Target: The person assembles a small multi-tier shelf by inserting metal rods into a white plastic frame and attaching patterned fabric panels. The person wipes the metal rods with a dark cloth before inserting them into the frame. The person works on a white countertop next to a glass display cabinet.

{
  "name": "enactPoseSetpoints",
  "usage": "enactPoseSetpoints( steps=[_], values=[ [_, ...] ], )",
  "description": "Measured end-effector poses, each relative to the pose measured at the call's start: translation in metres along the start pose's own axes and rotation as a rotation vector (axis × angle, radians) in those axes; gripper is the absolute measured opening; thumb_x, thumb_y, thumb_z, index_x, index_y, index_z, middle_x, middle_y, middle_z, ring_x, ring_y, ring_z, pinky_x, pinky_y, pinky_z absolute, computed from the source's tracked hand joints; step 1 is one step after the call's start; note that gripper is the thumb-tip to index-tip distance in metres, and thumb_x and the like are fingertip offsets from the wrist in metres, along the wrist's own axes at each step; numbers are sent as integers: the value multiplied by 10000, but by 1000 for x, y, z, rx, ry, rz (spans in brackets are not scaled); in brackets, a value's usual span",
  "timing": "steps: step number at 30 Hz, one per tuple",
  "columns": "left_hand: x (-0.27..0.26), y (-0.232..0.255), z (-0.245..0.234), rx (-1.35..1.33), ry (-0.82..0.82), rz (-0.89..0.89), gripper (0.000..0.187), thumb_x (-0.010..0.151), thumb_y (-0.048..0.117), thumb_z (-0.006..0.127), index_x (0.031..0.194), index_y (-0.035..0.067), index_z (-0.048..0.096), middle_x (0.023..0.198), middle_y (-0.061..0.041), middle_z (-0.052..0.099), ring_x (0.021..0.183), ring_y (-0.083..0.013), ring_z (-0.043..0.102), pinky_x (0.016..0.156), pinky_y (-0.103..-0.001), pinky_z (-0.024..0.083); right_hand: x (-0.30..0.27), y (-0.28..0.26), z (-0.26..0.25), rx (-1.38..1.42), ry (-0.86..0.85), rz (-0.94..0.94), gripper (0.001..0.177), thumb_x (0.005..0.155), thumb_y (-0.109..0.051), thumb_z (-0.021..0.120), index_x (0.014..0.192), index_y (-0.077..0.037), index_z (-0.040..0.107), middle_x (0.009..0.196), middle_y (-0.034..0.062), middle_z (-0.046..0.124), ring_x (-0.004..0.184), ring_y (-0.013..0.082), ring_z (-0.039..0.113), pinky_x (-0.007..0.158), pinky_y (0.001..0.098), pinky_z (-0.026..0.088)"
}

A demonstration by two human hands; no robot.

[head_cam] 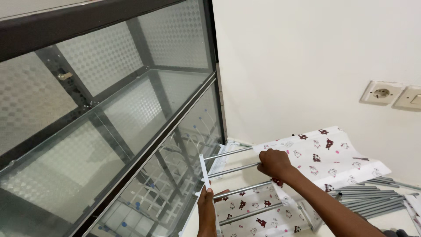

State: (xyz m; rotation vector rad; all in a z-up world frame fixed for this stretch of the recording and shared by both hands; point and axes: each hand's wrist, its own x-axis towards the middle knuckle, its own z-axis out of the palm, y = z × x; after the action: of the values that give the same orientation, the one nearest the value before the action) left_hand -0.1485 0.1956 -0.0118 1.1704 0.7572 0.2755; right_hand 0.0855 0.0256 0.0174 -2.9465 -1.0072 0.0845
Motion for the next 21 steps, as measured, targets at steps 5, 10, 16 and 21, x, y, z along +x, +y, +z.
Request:
enactPoseSetpoints(
  steps=[5, 10, 16, 21],
  values=[
    [0, -4, -1, -92, -28, 7, 516, 1041, 363, 357, 1512, 175, 448, 1036, -148, 836, 943, -202, 712, 895, -392, 527, -7, -43, -4, 156, 11, -138, 281, 835, -322, 657, 787, -54, 724, 791, 163, 725, 784, 344, 725, 713, 471, 587],
    [8, -14, -2, -54, -20, 54, 518, 1034, 364, 387, 1504, 163, 473, 1081, -156, 840, 1031, -188, 683, 957, -364, 490, -8, -100, 3, 216, 25, -185, 284, 852, -318, 644, 811, -44, 706, 804, 185, 730, 795, 361, 725, 717, 479, 582],
    [14, -20, -7, -51, 31, 105, 499, 1028, 331, 439, 1455, 107, 569, 1323, -80, 683, 1168, -179, 615, 1028, -348, 427, -1, -163, 13, 343, -25, -239, 311, 876, -333, 643, 817, -32, 694, 821, 181, 727, 812, 361, 722, 736, 480, 570],
    [12, -16, -16, -103, 51, -21, 490, 1052, 340, 444, 1447, 79, 568, 1280, -132, 694, 1157, -237, 652, 1028, -396, 472, -7, -176, 2, 450, -7, -256, 314, 892, -342, 620, 821, -46, 700, 801, 172, 731, 779, 351, 725, 735, 468, 560]
  ],
)
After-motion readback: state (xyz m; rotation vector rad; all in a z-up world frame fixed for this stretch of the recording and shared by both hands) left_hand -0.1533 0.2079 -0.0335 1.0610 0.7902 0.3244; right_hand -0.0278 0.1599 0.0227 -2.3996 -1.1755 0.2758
